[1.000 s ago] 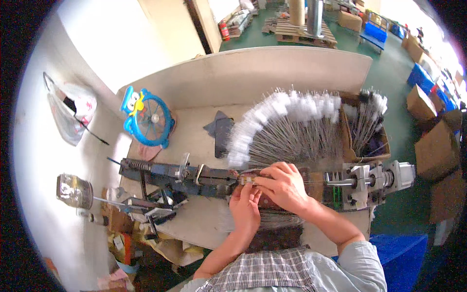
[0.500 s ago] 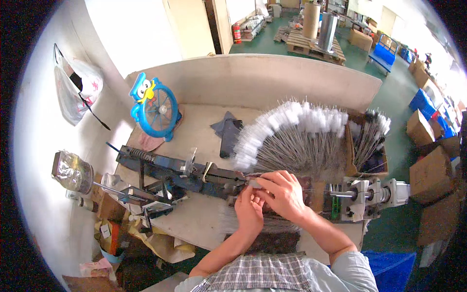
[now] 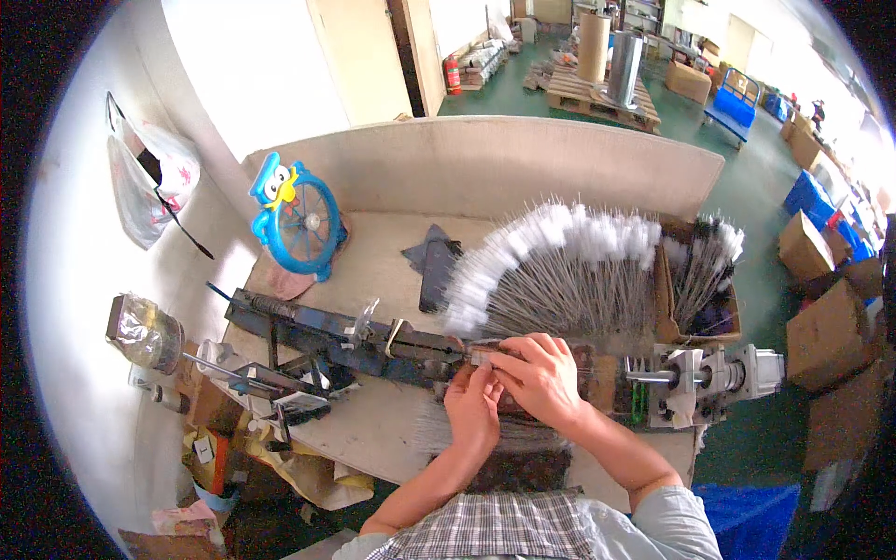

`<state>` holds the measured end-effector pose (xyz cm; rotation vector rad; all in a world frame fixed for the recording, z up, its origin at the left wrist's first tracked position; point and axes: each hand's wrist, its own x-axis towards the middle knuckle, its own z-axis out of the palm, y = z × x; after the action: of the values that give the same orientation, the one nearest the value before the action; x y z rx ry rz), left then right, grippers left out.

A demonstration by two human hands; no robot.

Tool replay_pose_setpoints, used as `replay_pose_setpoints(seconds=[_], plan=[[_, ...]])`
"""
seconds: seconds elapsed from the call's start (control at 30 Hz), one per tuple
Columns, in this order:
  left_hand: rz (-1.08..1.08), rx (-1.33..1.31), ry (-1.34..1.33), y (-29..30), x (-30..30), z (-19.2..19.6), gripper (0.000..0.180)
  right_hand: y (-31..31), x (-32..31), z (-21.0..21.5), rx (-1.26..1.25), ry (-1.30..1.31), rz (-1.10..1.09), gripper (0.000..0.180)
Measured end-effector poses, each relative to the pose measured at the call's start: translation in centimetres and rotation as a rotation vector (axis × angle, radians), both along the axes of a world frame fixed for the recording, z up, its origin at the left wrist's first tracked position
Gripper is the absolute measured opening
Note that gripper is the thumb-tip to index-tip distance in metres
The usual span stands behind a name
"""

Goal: The person is using a machine to assemble, fix, or trim bristles for multiple white brushes.

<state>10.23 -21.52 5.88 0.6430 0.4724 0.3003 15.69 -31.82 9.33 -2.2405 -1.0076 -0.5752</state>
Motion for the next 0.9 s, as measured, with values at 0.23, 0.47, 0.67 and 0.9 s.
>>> replay_pose_setpoints(seconds=[0.23,0.47,0.67,0.9], plan=[[0.040,-0.019,0.012,-0.2,0.0,0.9,0.008,0.3,0.1,0.0,-0.003,0.007,0.033,0.024],[0.062,-0.127,0.073,-0.2,0.2,1.5,0.015,0.6,0.1,-0.2,0.064,0.051,0.025,0.024],[0.039,-0.099,0.048,0.3,0.1,0.0,0.006,0.8,-0.4,0.3,0.089,0.030,-0.036,0.025],[0.019,-0.012,0.015,-0.1,0.2,0.2,0.007,-0.1,-0.1,0.3,0.042,0.024,-0.017,0.021]])
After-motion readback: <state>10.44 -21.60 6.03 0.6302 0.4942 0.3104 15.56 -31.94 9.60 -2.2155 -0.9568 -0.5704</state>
